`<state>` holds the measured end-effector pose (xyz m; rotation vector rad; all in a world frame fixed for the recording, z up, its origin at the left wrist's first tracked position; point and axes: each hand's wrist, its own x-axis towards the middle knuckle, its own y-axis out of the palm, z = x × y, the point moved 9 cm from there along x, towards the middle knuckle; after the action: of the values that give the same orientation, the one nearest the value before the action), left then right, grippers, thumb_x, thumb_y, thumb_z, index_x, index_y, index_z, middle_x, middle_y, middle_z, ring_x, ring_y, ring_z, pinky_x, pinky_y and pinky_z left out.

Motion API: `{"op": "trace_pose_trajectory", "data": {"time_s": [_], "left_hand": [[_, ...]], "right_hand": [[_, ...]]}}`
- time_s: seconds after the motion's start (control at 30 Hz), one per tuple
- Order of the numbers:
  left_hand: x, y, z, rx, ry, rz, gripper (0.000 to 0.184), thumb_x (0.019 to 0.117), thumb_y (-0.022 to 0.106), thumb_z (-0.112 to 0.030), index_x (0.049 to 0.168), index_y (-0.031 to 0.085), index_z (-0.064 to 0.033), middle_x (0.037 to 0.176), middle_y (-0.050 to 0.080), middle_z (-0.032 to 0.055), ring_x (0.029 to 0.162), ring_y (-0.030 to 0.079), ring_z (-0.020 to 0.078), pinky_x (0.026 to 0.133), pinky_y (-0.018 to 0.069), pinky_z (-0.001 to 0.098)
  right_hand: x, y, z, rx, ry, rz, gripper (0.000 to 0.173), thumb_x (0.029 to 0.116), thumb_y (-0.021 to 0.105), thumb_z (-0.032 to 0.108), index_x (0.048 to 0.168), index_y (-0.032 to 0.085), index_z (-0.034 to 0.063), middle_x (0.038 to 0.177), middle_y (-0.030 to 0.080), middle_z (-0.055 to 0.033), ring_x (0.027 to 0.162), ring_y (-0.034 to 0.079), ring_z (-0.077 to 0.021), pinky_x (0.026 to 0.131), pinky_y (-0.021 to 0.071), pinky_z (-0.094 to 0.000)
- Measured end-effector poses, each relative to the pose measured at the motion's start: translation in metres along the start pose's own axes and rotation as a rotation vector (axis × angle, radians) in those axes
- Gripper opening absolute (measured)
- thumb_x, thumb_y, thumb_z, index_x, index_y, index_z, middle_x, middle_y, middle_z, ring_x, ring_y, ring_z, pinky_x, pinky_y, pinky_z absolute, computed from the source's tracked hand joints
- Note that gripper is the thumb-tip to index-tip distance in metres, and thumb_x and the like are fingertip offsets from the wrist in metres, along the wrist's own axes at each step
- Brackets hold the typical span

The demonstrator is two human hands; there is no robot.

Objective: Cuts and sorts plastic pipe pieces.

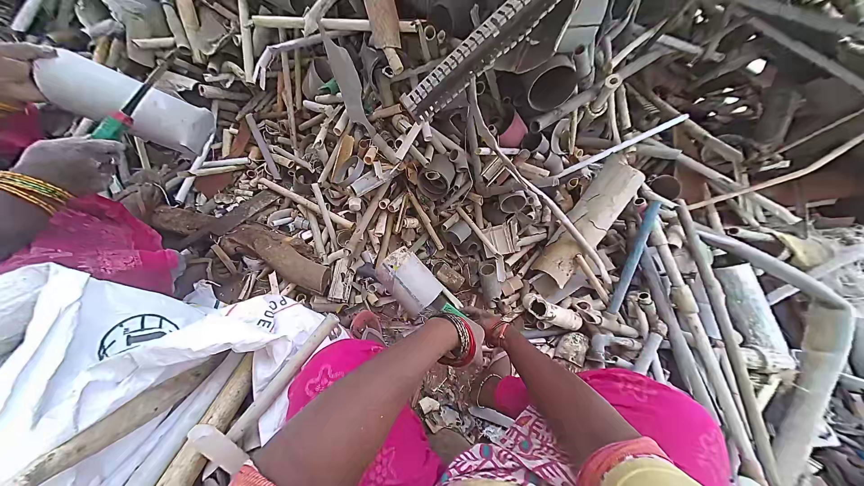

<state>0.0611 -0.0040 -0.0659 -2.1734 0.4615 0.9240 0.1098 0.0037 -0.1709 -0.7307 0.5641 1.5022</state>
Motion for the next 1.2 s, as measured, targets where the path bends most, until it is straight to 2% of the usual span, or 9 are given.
{"op": "trace_pose_trajectory", "data": {"time_s": [0.1, 0.2, 0.33, 0.43, 0.53, 0.7, 0.87, 1.07, 1.2], "left_hand": [[-0.062, -0.015, 0.032, -0.223, -0.207, -0.047, 0.073, 0.1079, 0.038, -0.055, 0.119, 0.062, 0.0135, 0.122, 0.062, 0.0333, 0.119, 0.059, 0.0446, 0.102, 0.0416, 0.0623], [-0.099, -0.029, 0.043, -0.551, -0.414, -0.254, 0.081, 0.1099, 0.022, -0.055, 0.134, 0.054, 0.0155, 0.142, 0.053, 0.0333, 0.138, 0.049, 0.0416, 0.116, 0.0329, 0.0560], [-0.088, -0.020, 0.031, -1.764, -0.189, -0.799, 0.084, 0.1084, 0.006, -0.058, 0.146, 0.043, 0.0070, 0.144, 0.051, 0.0286, 0.129, 0.052, 0.0367, 0.105, 0.0407, 0.0517], [-0.087, -0.019, 0.007, -2.086, 0.012, -0.970, 0.082, 0.1062, 0.010, -0.063, 0.150, 0.038, -0.0002, 0.148, 0.048, 0.0229, 0.131, 0.050, 0.0317, 0.105, 0.0408, 0.0514], [-0.099, -0.015, 0.005, -2.238, 0.091, -1.262, 0.058, 0.1106, 0.035, -0.045, 0.153, 0.037, -0.0051, 0.153, 0.045, 0.0185, 0.134, 0.049, 0.0275, 0.103, 0.0433, 0.0472], [-0.124, -0.007, 0.020, -2.093, -0.079, -1.562, 0.044, 0.1071, 0.054, -0.018, 0.142, 0.046, 0.0075, 0.146, 0.049, 0.0243, 0.133, 0.050, 0.0293, 0.110, 0.0407, 0.0443], [-0.138, 0.005, 0.075, -1.252, -0.752, -1.258, 0.048, 0.1110, 0.044, -0.029, 0.143, 0.049, 0.0065, 0.147, 0.052, 0.0252, 0.140, 0.049, 0.0322, 0.117, 0.0380, 0.0464], [-0.177, 0.008, 0.074, -1.198, -0.783, -1.386, 0.043, 0.1112, 0.040, -0.021, 0.145, 0.047, 0.0041, 0.147, 0.052, 0.0249, 0.139, 0.050, 0.0319, 0.114, 0.0411, 0.0459], [-0.207, 0.016, 0.036, -1.488, -0.506, -1.647, 0.045, 0.1137, 0.031, -0.023, 0.144, 0.048, 0.0070, 0.147, 0.051, 0.0263, 0.137, 0.051, 0.0322, 0.113, 0.0400, 0.0462]], "right_hand": [[-0.027, -0.008, 0.036, 0.233, -0.100, -0.061, 0.044, 0.0988, 0.054, -0.008, 0.142, 0.045, -0.0036, 0.114, 0.064, -0.0124, 0.082, 0.062, -0.0091, 0.074, 0.0532, -0.0251], [-0.085, -0.011, 0.079, 0.383, -0.176, -0.178, 0.044, 0.1011, 0.052, -0.007, 0.143, 0.042, -0.0038, 0.115, 0.063, -0.0142, 0.084, 0.062, -0.0117, 0.075, 0.0535, -0.0277], [-0.138, -0.015, 0.096, 0.503, -0.386, -0.214, 0.040, 0.0983, 0.051, -0.010, 0.137, 0.042, -0.0051, 0.104, 0.065, -0.0098, 0.078, 0.065, -0.0100, 0.070, 0.0557, -0.0262], [-0.160, -0.012, 0.081, 0.533, -0.499, -0.157, 0.039, 0.0977, 0.051, -0.010, 0.136, 0.044, -0.0021, 0.100, 0.070, -0.0069, 0.079, 0.068, -0.0101, 0.072, 0.0575, -0.0267], [-0.187, -0.003, 0.065, 0.444, -0.514, -0.183, 0.042, 0.0968, 0.054, -0.009, 0.137, 0.045, -0.0036, 0.103, 0.069, -0.0071, 0.082, 0.067, -0.0079, 0.076, 0.0567, -0.0260], [-0.228, 0.013, 0.031, 0.020, -0.282, -0.198, 0.044, 0.1009, 0.059, 0.000, 0.142, 0.044, -0.0068, 0.119, 0.064, -0.0224, 0.095, 0.067, -0.0219, 0.088, 0.0548, -0.0376], [-0.298, -0.005, -0.002, -0.640, -0.012, -0.303, 0.046, 0.1032, 0.059, 0.012, 0.147, 0.049, 0.0023, 0.131, 0.062, -0.0273, 0.122, 0.061, -0.0428, 0.105, 0.0446, -0.0593], [-0.346, -0.038, 0.031, -0.665, -0.002, -0.648, 0.051, 0.1076, 0.051, 0.019, 0.154, 0.037, 0.0012, 0.136, 0.059, -0.0277, 0.128, 0.058, -0.0420, 0.106, 0.0444, -0.0564], [-0.336, 0.004, 0.071, -0.765, -0.091, -0.629, 0.052, 0.1099, 0.043, 0.021, 0.157, 0.030, 0.0013, 0.146, 0.053, -0.0252, 0.126, 0.061, -0.0409, 0.100, 0.0496, -0.0558]]}}
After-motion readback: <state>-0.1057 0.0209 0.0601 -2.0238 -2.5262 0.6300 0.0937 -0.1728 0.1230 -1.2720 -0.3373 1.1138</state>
